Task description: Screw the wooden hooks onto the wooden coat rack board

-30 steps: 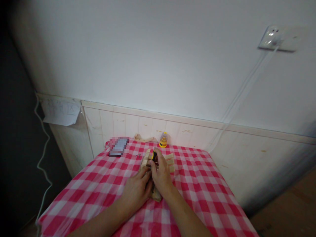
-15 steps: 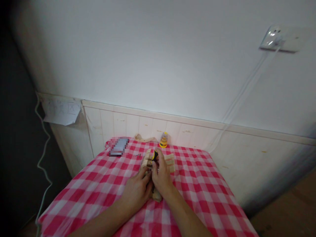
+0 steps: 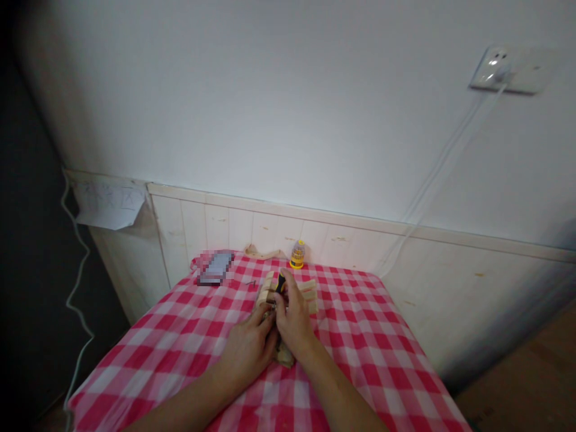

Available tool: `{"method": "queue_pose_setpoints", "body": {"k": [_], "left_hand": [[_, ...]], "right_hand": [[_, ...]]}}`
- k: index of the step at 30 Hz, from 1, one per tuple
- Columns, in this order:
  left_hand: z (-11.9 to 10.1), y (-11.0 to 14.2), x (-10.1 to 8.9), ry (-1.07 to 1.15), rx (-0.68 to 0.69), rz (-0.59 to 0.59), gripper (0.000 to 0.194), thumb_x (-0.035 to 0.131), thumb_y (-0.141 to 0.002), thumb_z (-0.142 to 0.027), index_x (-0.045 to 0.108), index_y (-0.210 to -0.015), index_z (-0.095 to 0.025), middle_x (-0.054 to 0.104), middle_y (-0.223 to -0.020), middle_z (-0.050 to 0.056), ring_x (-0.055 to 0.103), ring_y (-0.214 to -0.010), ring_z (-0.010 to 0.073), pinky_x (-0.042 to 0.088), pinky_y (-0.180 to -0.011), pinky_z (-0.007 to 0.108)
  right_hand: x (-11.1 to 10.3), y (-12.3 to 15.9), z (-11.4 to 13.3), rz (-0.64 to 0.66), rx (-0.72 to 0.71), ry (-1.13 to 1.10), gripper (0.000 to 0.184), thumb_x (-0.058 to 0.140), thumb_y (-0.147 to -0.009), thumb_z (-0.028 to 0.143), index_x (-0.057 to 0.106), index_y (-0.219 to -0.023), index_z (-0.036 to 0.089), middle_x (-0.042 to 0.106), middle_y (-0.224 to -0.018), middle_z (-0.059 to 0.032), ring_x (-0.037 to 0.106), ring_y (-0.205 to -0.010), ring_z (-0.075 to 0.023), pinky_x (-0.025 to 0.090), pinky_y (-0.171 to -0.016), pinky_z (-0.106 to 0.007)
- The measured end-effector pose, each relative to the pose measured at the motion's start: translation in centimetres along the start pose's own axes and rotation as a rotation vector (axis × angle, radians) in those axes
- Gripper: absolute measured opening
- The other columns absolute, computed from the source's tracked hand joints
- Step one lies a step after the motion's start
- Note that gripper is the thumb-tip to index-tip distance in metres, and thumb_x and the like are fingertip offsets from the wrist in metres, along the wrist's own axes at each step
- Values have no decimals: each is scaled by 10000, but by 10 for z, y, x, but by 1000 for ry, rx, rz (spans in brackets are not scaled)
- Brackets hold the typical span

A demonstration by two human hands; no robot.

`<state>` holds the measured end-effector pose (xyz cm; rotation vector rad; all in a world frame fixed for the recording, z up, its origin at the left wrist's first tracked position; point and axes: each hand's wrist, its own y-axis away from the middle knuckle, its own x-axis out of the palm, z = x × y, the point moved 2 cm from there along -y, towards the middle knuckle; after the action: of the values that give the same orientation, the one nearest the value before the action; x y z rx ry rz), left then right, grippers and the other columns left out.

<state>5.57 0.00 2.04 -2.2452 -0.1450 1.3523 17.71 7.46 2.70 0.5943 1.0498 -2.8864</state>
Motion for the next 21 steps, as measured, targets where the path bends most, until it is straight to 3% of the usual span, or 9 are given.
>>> {"method": "queue_pose_setpoints", "body": {"k": [21], "left_hand": [[2,0,3,18,30,-21,390,504,-943,-143,639,-1307,-176,652,-1385,124,678,-1219,282,625,-996,434]], "right_hand": [[-3,1,5,14,-39,69,523,559,-996,279,499,-1515,253,652,-1445,-126,683,-1251,-294,561,-1069,-505]]}}
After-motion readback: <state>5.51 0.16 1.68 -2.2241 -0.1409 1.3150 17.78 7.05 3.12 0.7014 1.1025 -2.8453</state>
